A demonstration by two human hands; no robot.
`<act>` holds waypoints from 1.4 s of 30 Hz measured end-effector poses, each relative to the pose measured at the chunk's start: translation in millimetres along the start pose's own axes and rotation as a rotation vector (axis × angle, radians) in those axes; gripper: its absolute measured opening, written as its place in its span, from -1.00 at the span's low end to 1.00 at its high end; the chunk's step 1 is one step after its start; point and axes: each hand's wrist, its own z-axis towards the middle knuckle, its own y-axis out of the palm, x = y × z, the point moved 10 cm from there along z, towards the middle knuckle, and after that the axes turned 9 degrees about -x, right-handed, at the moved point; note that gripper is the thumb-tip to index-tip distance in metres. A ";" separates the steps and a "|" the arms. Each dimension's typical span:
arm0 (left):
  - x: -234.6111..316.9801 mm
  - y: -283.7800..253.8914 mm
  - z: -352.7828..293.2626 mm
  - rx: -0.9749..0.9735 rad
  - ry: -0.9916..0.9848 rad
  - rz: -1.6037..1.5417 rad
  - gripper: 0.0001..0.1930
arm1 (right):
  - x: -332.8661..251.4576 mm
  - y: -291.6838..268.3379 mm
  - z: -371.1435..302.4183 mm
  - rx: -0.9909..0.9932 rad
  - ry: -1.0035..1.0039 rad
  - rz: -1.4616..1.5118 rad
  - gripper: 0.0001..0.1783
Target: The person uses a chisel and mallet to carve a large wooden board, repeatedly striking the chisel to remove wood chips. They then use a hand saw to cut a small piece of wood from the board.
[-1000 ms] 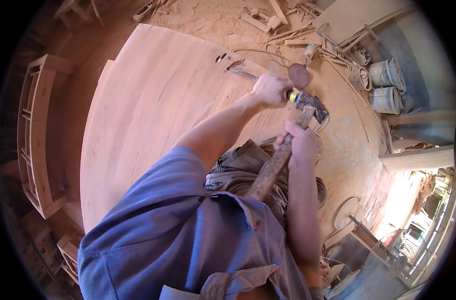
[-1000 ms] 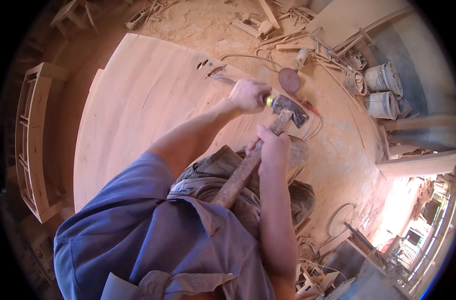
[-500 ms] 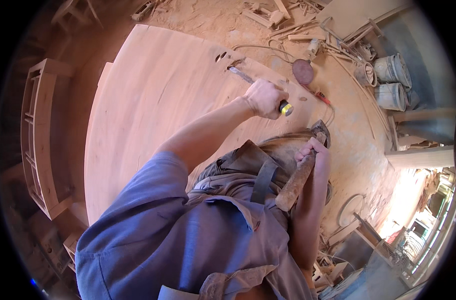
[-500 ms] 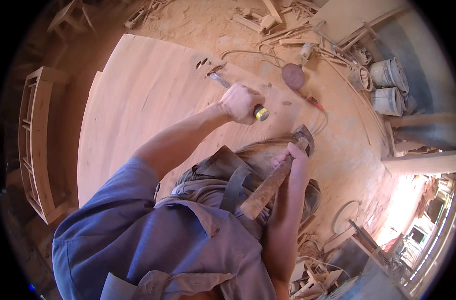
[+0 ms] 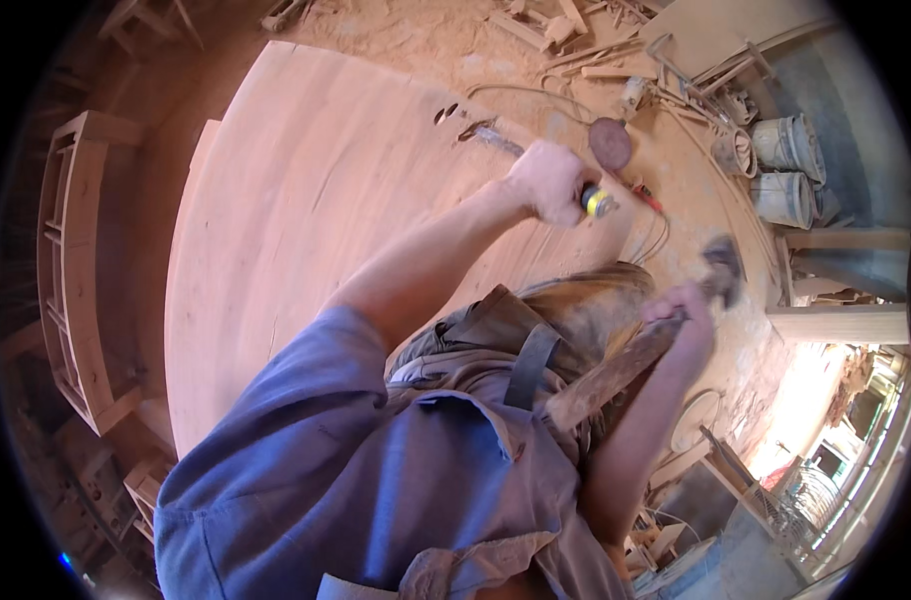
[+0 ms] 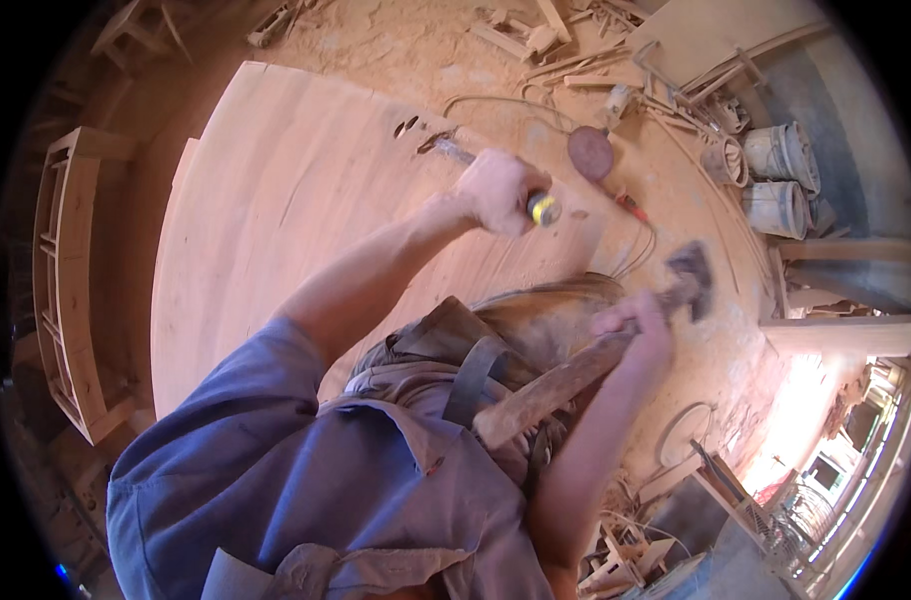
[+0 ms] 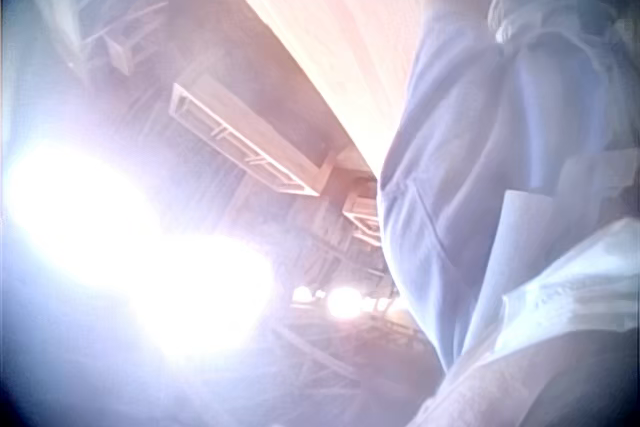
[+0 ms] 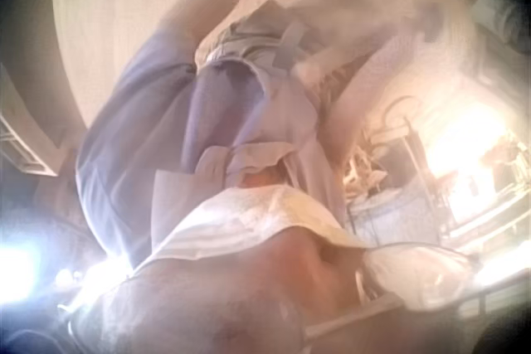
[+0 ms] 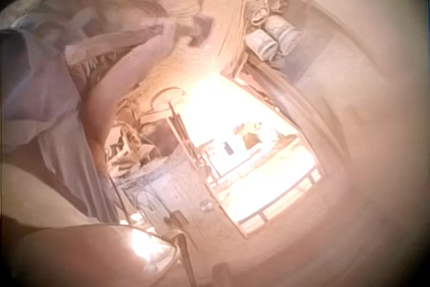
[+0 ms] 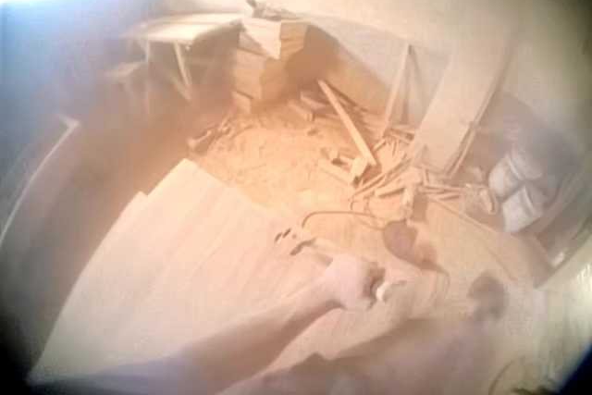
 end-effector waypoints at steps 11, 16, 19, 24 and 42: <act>-15.5 -15.8 18.7 0.090 -0.071 0.043 -0.83 | 35.1 103.9 -34.9 -0.024 -0.165 -0.379 -0.83; -17.0 1.6 14.1 0.023 -0.078 0.106 -0.70 | 26.5 92.4 -37.5 -0.147 -0.100 -0.316 -0.83; -15.2 19.6 19.2 -0.093 -0.125 0.191 -0.73 | -37.0 44.9 -42.2 0.037 -0.385 -0.144 -0.84; -10.2 9.0 17.9 -0.059 -0.113 0.185 -0.74 | 44.4 62.5 -36.2 -0.038 -0.085 -0.137 -0.78; -16.6 41.4 22.6 -0.356 -0.113 0.184 -0.82 | 87.4 68.6 -16.5 -0.264 0.314 0.027 -0.80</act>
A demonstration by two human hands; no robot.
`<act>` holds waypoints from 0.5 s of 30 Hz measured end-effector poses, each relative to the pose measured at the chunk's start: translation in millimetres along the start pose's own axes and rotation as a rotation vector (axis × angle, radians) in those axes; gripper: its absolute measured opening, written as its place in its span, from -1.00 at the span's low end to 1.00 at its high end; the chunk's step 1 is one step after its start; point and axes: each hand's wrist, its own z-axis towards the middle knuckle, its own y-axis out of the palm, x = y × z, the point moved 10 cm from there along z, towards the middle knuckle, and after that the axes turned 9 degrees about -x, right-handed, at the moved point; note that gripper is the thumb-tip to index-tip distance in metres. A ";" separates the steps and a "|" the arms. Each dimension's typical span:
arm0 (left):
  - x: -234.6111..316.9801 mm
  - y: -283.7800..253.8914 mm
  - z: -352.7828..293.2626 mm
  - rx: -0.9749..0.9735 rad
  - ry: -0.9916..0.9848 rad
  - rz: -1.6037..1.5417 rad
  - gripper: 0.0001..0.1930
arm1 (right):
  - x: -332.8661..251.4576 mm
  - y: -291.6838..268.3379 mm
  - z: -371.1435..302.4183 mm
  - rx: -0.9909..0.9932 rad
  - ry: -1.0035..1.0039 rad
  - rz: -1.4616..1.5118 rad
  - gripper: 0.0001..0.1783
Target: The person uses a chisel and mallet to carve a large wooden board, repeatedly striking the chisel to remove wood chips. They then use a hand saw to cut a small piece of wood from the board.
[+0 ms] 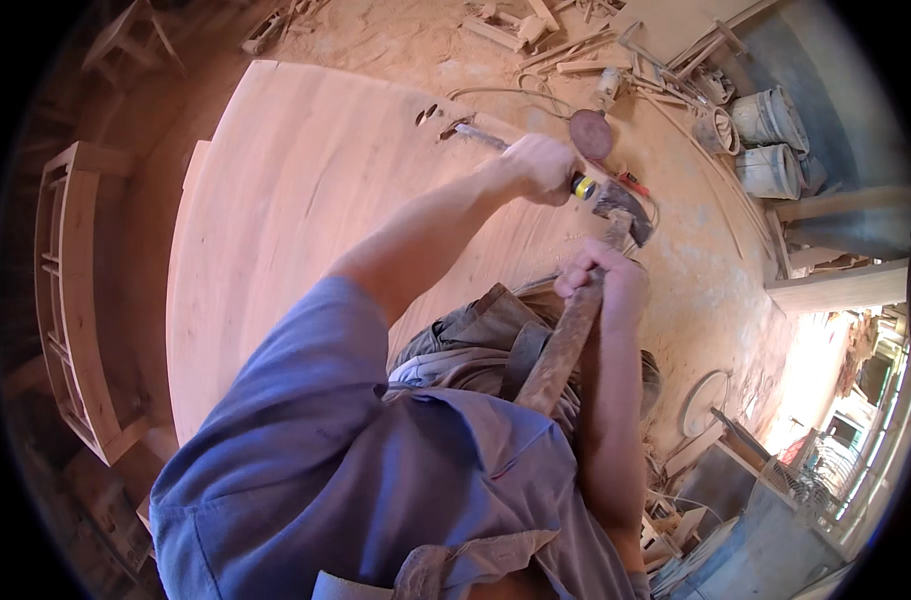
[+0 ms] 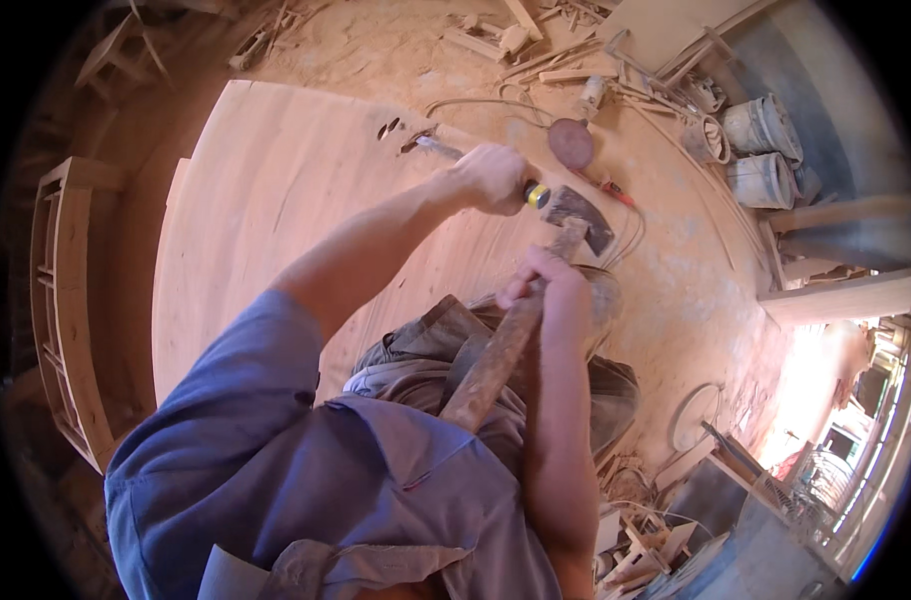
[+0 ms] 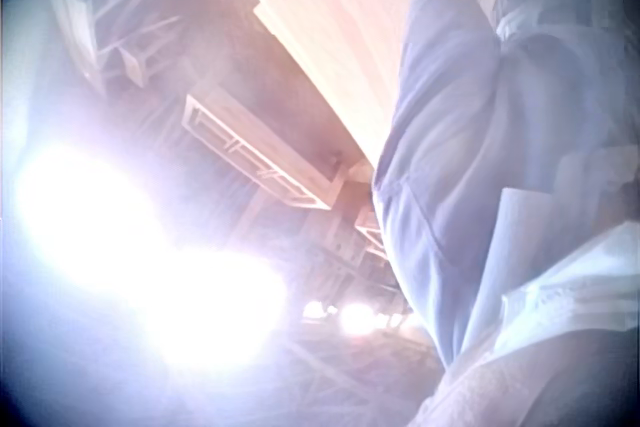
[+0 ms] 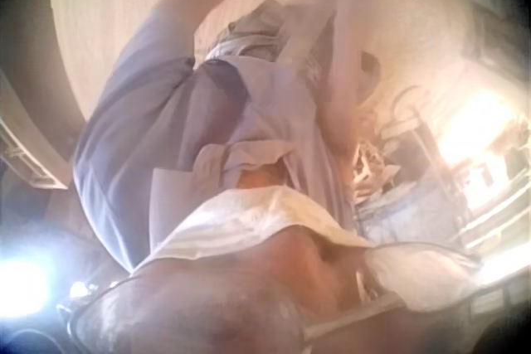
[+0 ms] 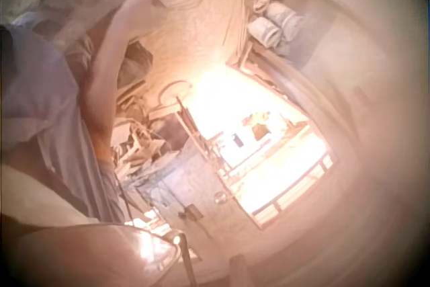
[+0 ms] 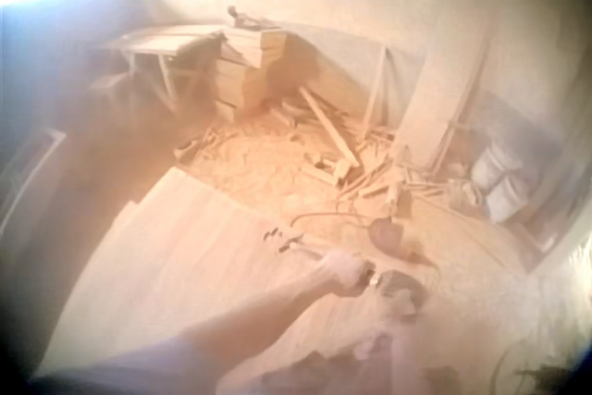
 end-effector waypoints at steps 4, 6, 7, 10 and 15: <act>-7.1 -26.5 23.9 -0.062 -0.096 -0.097 -0.81 | -13.0 -35.0 0.7 0.058 -0.052 0.032 -0.82; 0.3 -54.4 11.6 0.061 -0.043 -0.167 -0.81 | -12.7 -52.6 -1.7 0.087 -0.043 0.095 -0.80; 16.6 -56.2 -3.2 0.133 -0.020 -0.160 -0.82 | -12.2 -58.4 -2.7 0.139 -0.039 0.124 -0.80; 32.4 -7.3 -11.7 0.170 0.173 0.011 -0.85 | -7.6 -72.3 8.6 0.130 0.001 0.152 -0.82; 23.1 12.7 -26.4 0.135 0.213 0.037 -0.87 | -6.8 -60.8 6.7 0.147 0.032 0.115 -0.82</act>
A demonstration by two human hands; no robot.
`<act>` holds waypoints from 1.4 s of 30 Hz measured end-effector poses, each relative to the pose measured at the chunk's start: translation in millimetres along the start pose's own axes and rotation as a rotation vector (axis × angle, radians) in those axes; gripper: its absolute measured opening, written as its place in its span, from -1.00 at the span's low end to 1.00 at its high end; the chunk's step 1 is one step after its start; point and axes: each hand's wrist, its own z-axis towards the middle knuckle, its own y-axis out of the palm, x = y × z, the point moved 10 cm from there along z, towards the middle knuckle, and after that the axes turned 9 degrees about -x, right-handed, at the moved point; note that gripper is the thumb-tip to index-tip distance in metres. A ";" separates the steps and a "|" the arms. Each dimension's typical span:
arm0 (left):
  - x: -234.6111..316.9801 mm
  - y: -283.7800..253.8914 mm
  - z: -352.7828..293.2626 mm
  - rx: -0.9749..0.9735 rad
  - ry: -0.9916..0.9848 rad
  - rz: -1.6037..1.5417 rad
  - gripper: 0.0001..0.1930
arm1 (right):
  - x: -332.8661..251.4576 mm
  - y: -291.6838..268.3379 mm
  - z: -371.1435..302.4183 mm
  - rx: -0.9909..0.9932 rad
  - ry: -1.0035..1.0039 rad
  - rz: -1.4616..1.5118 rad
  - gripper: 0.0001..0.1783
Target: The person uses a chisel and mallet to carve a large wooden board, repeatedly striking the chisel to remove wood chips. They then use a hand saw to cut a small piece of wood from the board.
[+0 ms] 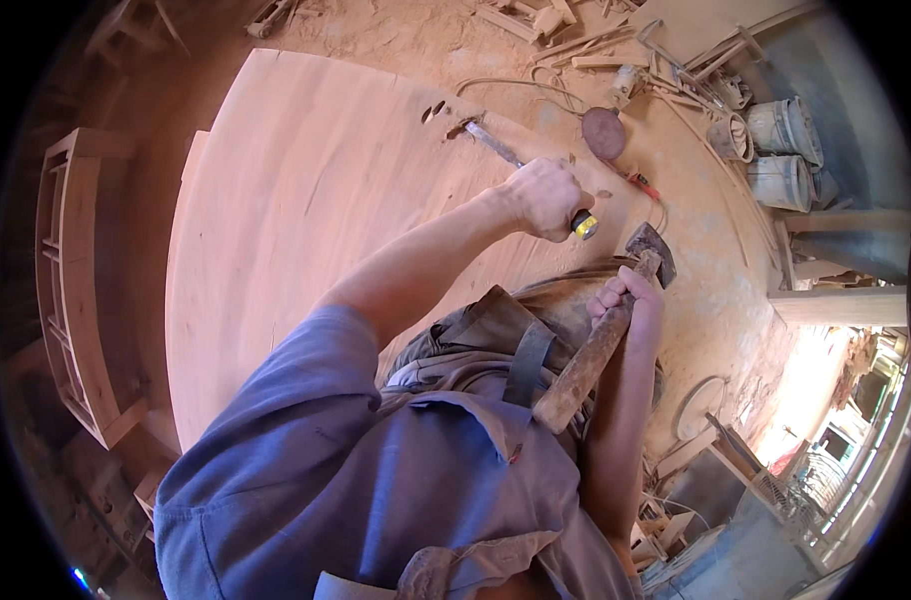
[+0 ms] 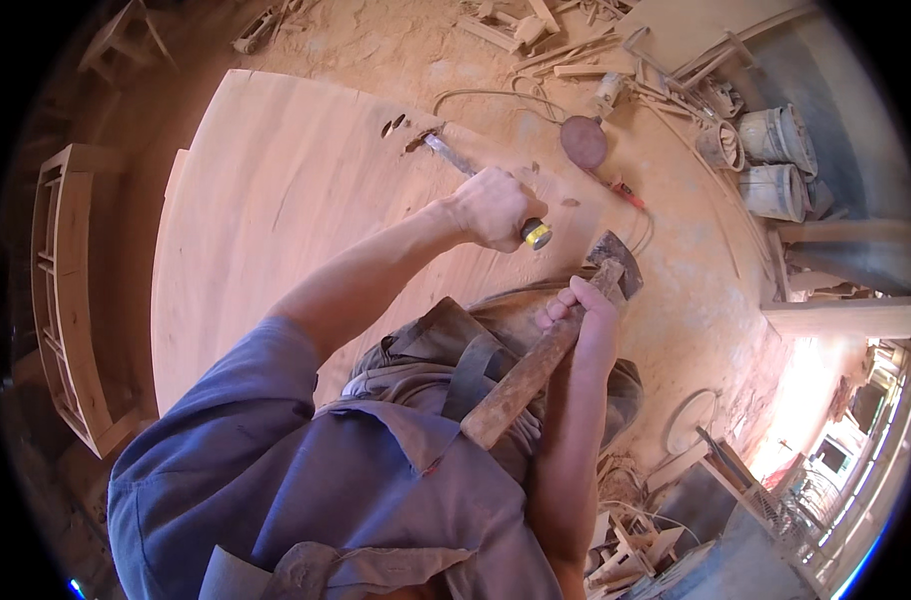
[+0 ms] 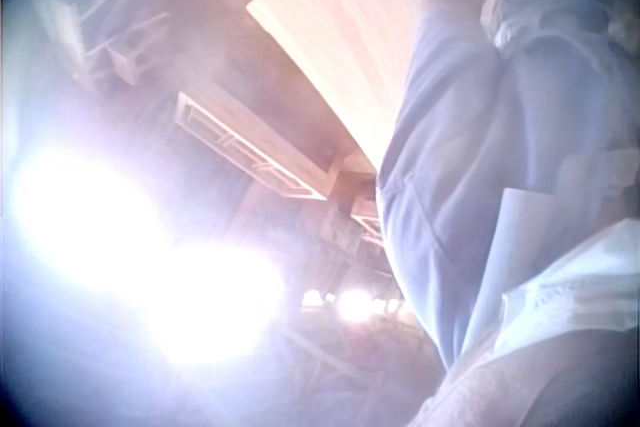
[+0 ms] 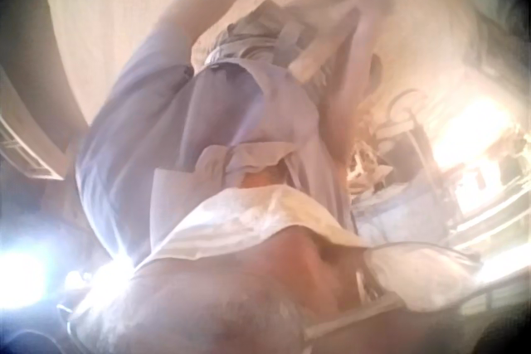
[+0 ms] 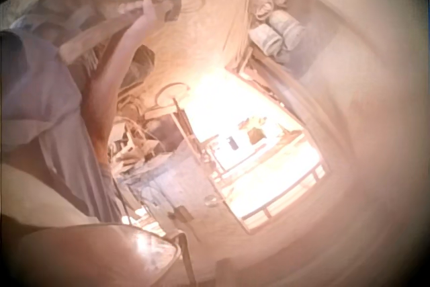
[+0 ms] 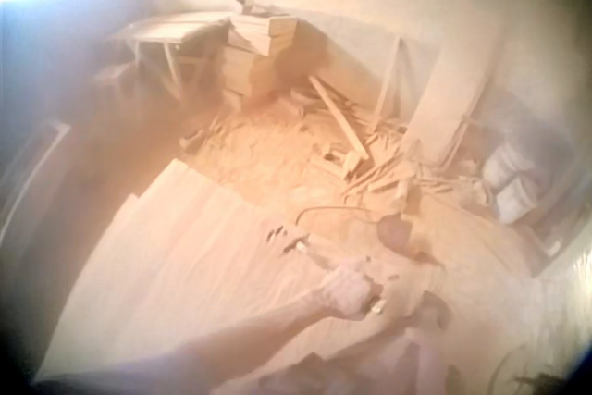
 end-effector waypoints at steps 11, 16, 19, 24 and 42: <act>5.6 -42.8 -13.2 0.052 0.148 -0.144 -0.84 | -56.4 57.3 -50.9 -0.013 -0.309 -0.093 -0.91; -4.2 -46.3 -14.9 0.046 0.120 -0.185 -0.86 | -67.3 73.1 -75.4 -0.004 -0.422 -0.071 -0.92; -7.0 -47.8 -13.9 0.021 0.131 -0.214 -0.86 | -72.9 76.7 -85.8 0.005 -0.496 -0.083 -0.92; 1.2 -49.1 -24.1 -0.002 0.226 -0.221 -0.85 | -87.8 80.7 -113.3 0.029 -0.715 -0.081 -0.91; -7.3 -20.6 -6.5 -0.046 0.173 -0.089 -0.89 | -1.5 72.7 -90.4 0.131 -0.458 0.137 -0.75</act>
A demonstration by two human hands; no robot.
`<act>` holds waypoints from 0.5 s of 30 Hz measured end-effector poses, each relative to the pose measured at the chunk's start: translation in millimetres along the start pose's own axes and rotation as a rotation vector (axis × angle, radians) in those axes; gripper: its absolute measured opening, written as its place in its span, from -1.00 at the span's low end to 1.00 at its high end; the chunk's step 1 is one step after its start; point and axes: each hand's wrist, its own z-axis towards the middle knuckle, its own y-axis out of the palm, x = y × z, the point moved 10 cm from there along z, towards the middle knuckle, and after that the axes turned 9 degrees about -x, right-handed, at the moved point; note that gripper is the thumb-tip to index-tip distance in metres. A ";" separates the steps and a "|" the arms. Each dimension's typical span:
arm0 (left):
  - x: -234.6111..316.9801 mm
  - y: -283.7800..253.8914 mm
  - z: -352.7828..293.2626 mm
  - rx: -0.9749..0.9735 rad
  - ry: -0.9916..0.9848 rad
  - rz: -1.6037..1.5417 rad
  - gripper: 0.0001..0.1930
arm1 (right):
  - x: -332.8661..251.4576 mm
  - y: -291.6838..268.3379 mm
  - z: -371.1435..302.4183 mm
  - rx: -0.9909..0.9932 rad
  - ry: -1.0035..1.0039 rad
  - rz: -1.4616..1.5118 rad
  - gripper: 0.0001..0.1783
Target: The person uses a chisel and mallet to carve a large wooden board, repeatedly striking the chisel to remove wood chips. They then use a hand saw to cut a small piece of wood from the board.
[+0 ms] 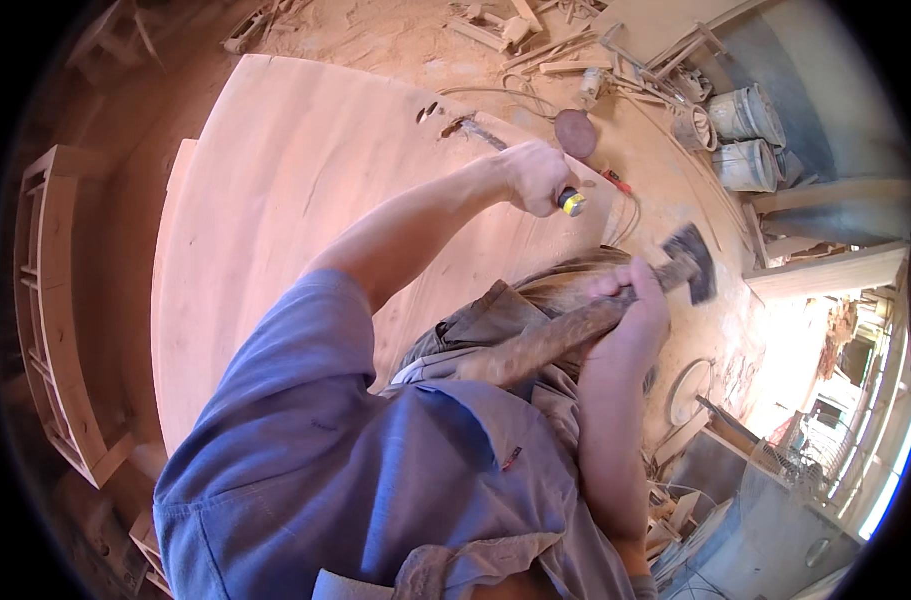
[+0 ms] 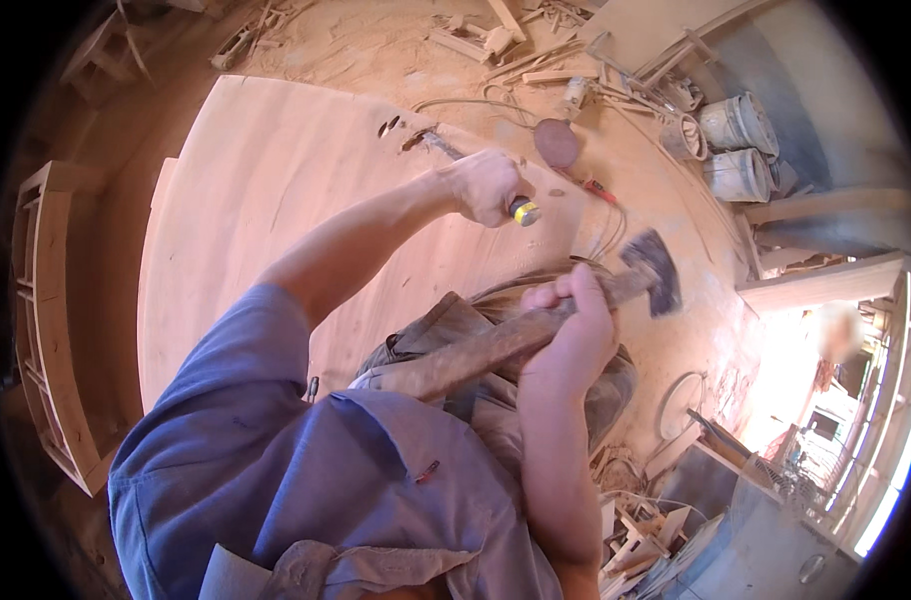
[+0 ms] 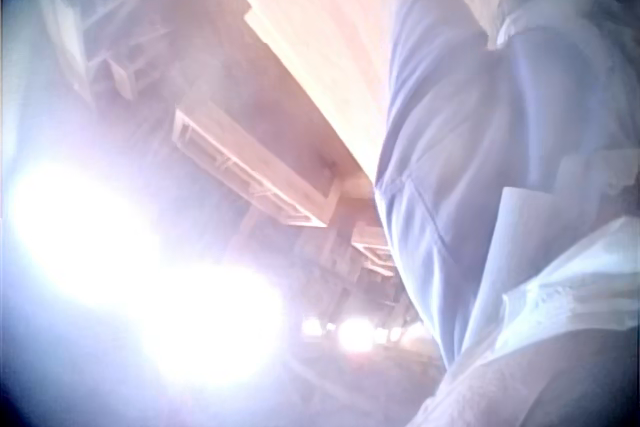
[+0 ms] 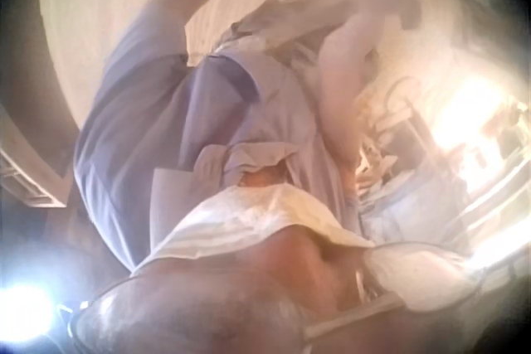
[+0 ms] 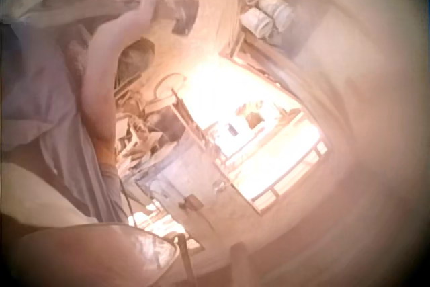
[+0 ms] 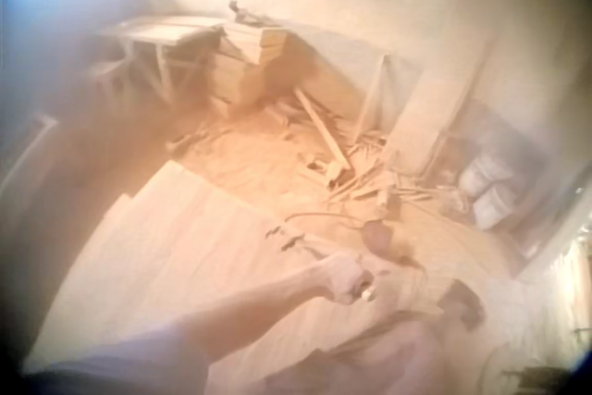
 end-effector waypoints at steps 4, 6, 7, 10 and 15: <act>5.8 -13.9 -1.5 0.118 0.024 -0.058 -0.89 | 34.0 7.9 -10.8 -0.125 0.074 -0.404 -0.74; 4.7 -27.5 0.2 0.115 0.011 -0.078 -0.89 | 59.0 12.6 -6.8 -0.228 0.274 -0.313 -0.78; 2.8 -33.7 -4.0 0.115 -0.007 -0.090 -0.89 | 72.9 17.4 -8.7 -0.285 0.383 -0.269 -0.79; -3.5 -25.1 4.0 0.064 -0.066 -0.071 -0.89 | 44.3 8.0 -6.2 -0.102 0.273 -0.085 -0.81; -7.8 3.8 12.1 -0.015 -0.097 0.032 -0.89 | 53.7 2.0 7.0 -0.205 0.359 -0.252 -0.82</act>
